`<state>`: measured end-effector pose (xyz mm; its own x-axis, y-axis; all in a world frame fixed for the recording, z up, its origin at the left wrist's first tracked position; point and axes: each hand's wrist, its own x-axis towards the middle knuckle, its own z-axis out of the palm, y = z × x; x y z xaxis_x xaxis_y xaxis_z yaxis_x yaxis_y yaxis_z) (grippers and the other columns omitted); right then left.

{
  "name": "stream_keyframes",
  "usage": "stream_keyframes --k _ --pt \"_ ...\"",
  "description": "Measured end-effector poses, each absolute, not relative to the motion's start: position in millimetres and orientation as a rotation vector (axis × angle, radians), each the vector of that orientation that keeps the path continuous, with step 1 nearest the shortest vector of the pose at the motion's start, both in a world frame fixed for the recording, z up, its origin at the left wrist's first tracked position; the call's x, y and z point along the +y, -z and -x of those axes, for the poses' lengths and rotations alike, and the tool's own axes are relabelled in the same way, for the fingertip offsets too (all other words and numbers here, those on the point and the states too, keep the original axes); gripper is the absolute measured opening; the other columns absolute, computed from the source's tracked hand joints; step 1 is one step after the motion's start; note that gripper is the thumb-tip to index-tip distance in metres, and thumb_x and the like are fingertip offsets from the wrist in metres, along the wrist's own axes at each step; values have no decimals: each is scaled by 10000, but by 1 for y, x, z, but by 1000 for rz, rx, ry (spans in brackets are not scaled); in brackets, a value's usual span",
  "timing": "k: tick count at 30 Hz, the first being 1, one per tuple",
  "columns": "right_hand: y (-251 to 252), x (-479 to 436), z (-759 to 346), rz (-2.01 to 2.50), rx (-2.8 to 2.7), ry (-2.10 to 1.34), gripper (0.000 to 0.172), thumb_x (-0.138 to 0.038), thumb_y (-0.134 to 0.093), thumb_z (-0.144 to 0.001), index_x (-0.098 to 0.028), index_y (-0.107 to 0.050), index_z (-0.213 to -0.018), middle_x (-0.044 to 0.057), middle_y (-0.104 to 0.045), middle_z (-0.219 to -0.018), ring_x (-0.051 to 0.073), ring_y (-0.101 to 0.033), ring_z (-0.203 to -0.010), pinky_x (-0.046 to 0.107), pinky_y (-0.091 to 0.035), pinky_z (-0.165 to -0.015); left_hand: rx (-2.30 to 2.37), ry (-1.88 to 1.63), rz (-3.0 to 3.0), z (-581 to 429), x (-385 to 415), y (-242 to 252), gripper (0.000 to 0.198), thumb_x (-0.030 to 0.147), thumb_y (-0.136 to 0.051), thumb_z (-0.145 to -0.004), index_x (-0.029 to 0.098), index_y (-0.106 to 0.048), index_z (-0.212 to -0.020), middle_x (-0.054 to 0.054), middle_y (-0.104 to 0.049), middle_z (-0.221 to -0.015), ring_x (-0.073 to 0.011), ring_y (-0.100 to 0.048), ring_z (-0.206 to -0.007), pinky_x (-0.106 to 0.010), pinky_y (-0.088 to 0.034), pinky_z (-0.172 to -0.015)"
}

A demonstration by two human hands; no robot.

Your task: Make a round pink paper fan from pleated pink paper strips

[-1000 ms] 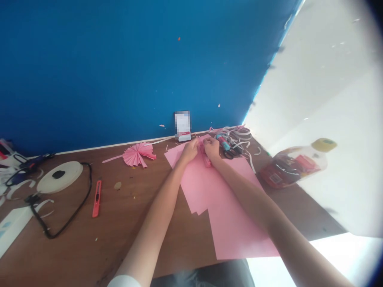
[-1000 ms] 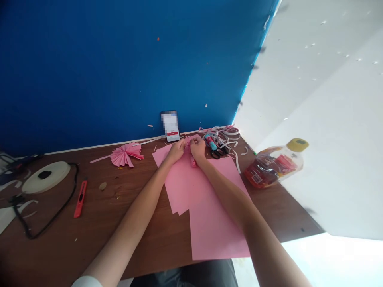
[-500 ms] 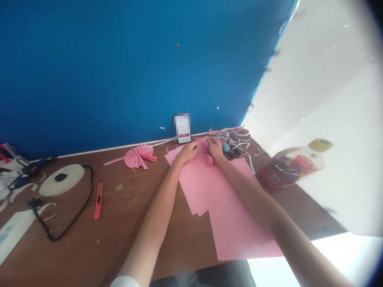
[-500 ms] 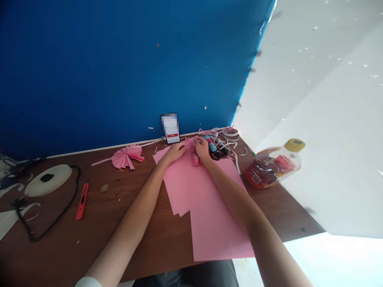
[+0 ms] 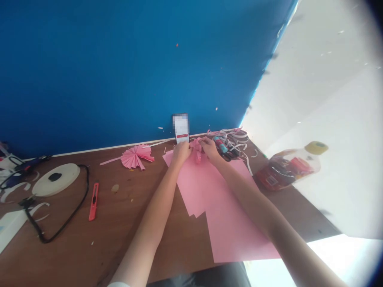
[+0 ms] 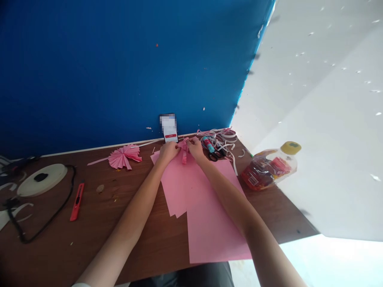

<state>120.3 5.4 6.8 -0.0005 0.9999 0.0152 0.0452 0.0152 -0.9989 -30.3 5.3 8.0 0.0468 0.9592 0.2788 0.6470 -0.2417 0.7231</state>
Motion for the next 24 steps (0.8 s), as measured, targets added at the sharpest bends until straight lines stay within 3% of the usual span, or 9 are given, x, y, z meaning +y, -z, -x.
stream_keyframes --k 3,7,12,18,24 --pt "-9 6 -122 1345 -1316 -988 153 -338 -565 -744 -193 -526 -713 -39 -435 -538 88 -371 -455 237 -303 -432 1713 -1097 -1874 32 7 -2 215 230 -625 -730 190 -551 -532 -65 -505 -577 -259 -567 -774 -305 -368 -698" --pt "-11 5 -129 1400 -1440 -1034 97 -196 -603 -654 -168 -554 -575 -26 -449 -479 91 -380 -457 237 -279 -434 1654 -1171 -1802 38 9 0 247 309 -645 -726 191 -569 -523 -61 -525 -564 -223 -536 -672 -280 -321 -632" --pt "-13 5 -139 1384 -1621 -1139 88 -52 -629 -539 -133 -615 -509 21 -569 -512 118 -458 -530 247 -330 -496 1564 -1219 -1755 32 9 0 227 318 -664 -709 184 -605 -536 -41 -522 -528 -185 -482 -609 -267 -284 -607" --pt "-10 7 -146 1310 -1691 -1294 105 -95 -621 -563 -157 -694 -607 44 -654 -634 142 -528 -597 248 -389 -539 1413 -1347 -1660 32 16 2 270 334 -616 -753 162 -595 -545 -28 -545 -565 -148 -456 -590 -254 -284 -590" --pt "-24 2 -152 1265 -1821 -1344 89 -121 -675 -533 -162 -715 -601 41 -636 -582 123 -455 -523 236 -308 -450 1144 -948 -1552 55 18 -3 297 422 -711 -661 133 -641 -650 2 -506 -535 -78 -373 -473 -217 -249 -489"
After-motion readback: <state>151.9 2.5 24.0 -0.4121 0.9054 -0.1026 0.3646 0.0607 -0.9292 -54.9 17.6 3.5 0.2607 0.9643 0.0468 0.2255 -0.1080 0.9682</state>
